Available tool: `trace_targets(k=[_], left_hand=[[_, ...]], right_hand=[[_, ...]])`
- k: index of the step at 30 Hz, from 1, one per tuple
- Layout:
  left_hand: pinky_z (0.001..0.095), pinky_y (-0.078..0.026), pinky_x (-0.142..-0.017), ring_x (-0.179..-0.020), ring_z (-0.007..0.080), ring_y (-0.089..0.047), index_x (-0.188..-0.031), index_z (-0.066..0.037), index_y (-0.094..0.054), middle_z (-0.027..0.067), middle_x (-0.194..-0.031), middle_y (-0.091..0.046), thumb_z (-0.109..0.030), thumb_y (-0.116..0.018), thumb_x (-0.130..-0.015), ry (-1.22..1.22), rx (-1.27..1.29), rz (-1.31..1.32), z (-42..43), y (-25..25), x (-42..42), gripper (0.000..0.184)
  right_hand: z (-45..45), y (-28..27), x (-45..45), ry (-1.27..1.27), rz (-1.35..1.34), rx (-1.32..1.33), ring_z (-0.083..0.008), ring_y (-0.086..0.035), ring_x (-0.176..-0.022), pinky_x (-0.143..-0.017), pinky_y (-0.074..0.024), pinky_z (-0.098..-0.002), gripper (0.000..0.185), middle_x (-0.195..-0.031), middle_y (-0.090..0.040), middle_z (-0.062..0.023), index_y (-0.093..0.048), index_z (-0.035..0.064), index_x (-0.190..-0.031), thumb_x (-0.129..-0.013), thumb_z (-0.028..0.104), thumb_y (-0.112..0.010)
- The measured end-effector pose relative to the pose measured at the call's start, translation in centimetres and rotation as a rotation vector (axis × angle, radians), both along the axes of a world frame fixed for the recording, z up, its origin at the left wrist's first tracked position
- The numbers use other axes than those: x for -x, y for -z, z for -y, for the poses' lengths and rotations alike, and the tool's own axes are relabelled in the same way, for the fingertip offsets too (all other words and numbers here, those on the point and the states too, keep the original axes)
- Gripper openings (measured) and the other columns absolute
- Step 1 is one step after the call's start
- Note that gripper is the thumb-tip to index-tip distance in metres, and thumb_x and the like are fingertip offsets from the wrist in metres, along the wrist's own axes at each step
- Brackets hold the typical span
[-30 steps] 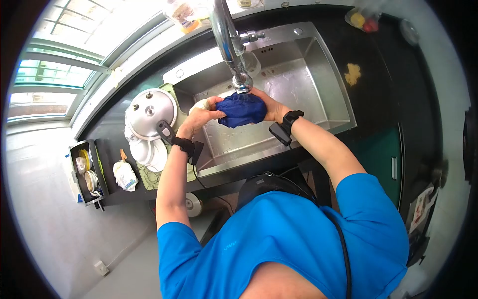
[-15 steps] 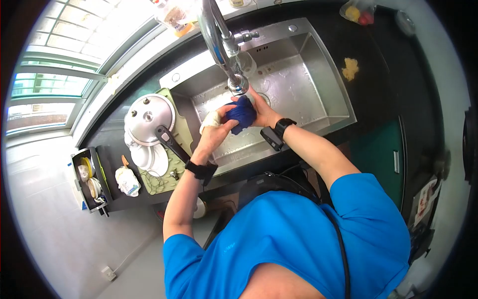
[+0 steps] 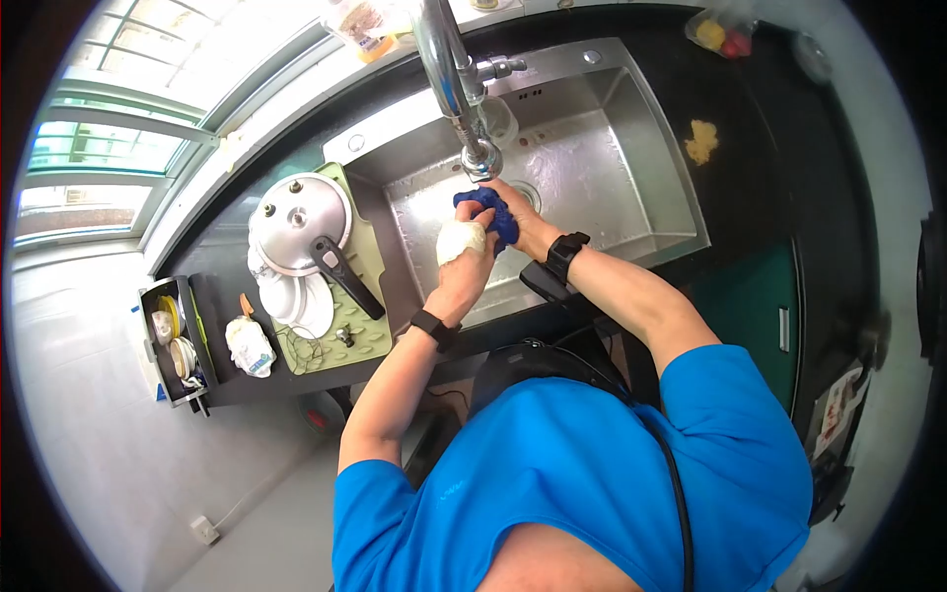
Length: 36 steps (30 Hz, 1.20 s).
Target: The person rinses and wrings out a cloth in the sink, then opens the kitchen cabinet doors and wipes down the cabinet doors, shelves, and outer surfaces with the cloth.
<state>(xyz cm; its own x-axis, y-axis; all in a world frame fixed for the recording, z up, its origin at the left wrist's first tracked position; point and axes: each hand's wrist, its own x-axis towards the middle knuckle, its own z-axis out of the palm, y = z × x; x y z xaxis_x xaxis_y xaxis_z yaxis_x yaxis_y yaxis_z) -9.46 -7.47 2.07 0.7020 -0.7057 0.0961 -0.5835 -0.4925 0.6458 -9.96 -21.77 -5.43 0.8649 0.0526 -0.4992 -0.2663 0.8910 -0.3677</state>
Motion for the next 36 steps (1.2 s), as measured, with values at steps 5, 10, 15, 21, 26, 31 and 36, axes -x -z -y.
trace_targets(k=[5,10,15,21,26,31,36], left_hand=[[0.0432,-0.05,-0.089,-0.105,0.0367,-0.06,-0.116,0.0,-0.064,0.0157,-0.12,-0.056,0.003,-0.064,-0.081,-0.029,0.035,-0.018,0.7,-1.0,0.2,0.035],[0.0432,-0.05,-0.089,-0.104,0.0371,-0.06,-0.116,0.0,-0.063,0.0155,-0.118,-0.058,0.005,-0.063,-0.08,-0.032,0.078,0.025,0.9,-0.9,-0.1,0.036],[0.0434,-0.05,-0.09,-0.104,0.0373,-0.061,-0.115,0.0,-0.063,0.0156,-0.116,-0.059,0.006,-0.063,-0.079,-0.042,0.096,0.012,0.6,-0.3,-0.2,0.036],[0.0425,-0.05,-0.092,-0.106,0.0373,-0.061,-0.115,-0.001,-0.064,0.0165,-0.116,-0.062,0.004,-0.066,-0.077,-0.059,0.107,-0.032,0.6,1.4,-0.5,0.038],[0.0355,-0.053,-0.09,-0.097,0.0246,-0.069,-0.119,-0.001,-0.067,0.0124,-0.111,-0.066,-0.004,-0.076,-0.078,-0.196,0.016,-0.24,-0.8,2.3,-3.5,0.042],[0.0266,-0.051,-0.082,-0.088,0.0135,-0.065,-0.118,-0.004,-0.069,0.0053,-0.1,-0.071,-0.005,-0.075,-0.08,-0.346,-0.024,-0.545,-1.7,0.8,-5.0,0.038],[0.0259,-0.051,-0.08,-0.086,0.0113,-0.066,-0.114,-0.003,-0.07,0.0054,-0.099,-0.073,-0.007,-0.074,-0.082,-0.385,0.196,-0.596,0.0,1.6,-4.6,0.033]], right_hand=[[0.1,2.6,-1.0,0.011,0.074,0.198,-0.0119,-0.061,-0.07,-0.065,-0.0513,-0.027,0.022,-0.082,-0.064,0.0,-0.061,0.0116,-0.089,-0.094,0.033,-0.058],[0.1,6.0,-1.9,0.066,0.268,0.539,-0.0093,-0.056,-0.063,-0.058,-0.0472,-0.0252,0.025,-0.072,-0.056,0.0038,-0.054,0.0161,-0.08,-0.099,0.032,-0.051],[-0.4,7.7,-1.6,0.097,0.14,0.381,-0.0119,-0.056,-0.066,-0.06,-0.0473,-0.0292,0.023,-0.073,-0.055,0.0008,-0.053,0.013,-0.078,-0.095,0.029,-0.05],[-0.8,7.0,-1.0,0.127,-0.159,0.082,-0.0169,-0.057,-0.067,-0.061,-0.0481,-0.0335,0.023,-0.075,-0.055,-0.0014,-0.055,0.0103,-0.08,-0.091,0.03,-0.053],[1.3,1.4,-0.8,-0.069,-0.124,0.029,-0.0188,-0.07,-0.076,-0.069,-0.0594,-0.0326,0.032,-0.087,-0.071,-0.0044,-0.066,0.0104,-0.092,-0.096,0.039,-0.053],[4.0,3.5,-1.1,-0.065,-0.122,0.025,-0.0193,-0.072,-0.087,-0.079,-0.0608,-0.0354,0.028,-0.098,-0.071,-0.0048,-0.067,0.0103,-0.105,-0.091,0.035,-0.069],[1.7,3.2,0.8,0.099,-0.236,-0.077,-0.0197,-0.066,-0.099,-0.085,-0.058,-0.0419,0.03,-0.108,-0.066,-0.0044,-0.067,0.0151,-0.105,-0.088,0.039,-0.074]])
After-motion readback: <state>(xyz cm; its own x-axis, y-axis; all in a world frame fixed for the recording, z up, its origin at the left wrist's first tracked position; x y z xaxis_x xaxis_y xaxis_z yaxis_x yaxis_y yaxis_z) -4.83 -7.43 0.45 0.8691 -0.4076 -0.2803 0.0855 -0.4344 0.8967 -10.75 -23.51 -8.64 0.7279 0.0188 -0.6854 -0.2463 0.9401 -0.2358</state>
